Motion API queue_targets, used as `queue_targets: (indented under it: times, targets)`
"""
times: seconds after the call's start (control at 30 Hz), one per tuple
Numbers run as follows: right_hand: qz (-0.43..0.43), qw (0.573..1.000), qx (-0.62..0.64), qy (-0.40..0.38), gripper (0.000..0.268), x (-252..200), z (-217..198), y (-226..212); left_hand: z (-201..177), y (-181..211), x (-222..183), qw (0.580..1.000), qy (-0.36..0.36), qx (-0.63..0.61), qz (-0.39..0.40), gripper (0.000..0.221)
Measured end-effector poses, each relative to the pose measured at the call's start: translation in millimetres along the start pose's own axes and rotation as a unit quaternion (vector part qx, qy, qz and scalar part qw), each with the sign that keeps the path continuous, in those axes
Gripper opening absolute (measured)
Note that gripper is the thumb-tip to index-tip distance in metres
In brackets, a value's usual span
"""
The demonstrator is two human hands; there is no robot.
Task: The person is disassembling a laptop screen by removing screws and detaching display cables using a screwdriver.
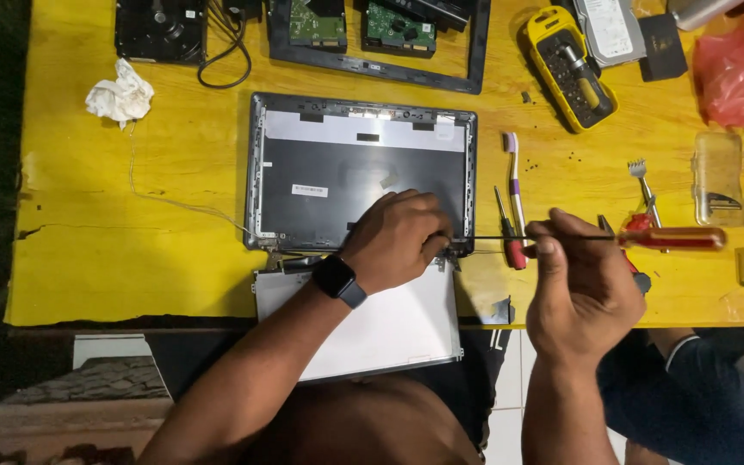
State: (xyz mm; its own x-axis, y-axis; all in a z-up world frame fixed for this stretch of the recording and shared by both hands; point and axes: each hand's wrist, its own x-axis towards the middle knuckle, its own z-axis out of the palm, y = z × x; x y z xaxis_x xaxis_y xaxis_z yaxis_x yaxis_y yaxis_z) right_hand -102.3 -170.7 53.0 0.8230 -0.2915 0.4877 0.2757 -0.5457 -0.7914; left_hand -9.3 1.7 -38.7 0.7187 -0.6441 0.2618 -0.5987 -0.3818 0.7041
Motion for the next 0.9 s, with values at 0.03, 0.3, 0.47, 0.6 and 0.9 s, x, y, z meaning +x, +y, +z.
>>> queue_targets:
  times: [0.03,0.3,0.47,0.6,0.9]
  targets:
    - [0.0,1.0,0.0,0.002,0.017,-0.5,-6.7,6.5,-3.3,1.9,0.9,1.0,-0.001,0.0,0.002,0.008]
    - [0.004,0.974,-0.004,0.225,0.011,5.5,-77.6,49.0,-6.8,13.3,33.4,0.998,0.023,-0.009,0.058,0.009]
    - [0.013,0.975,-0.02,0.22,0.011,-5.6,-92.2,61.0,24.5,4.7,95.3,0.988,-0.003,0.095,0.123,0.017]
    - [0.006,0.979,-0.03,0.203,0.011,-7.5,-91.2,59.7,78.5,-18.9,151.6,0.975,-0.058,0.165,0.14,0.023]
    - [0.042,0.979,-0.035,0.196,0.009,-11.1,-88.3,56.5,75.8,-15.3,156.8,0.975,-0.075,0.185,0.101,0.027]
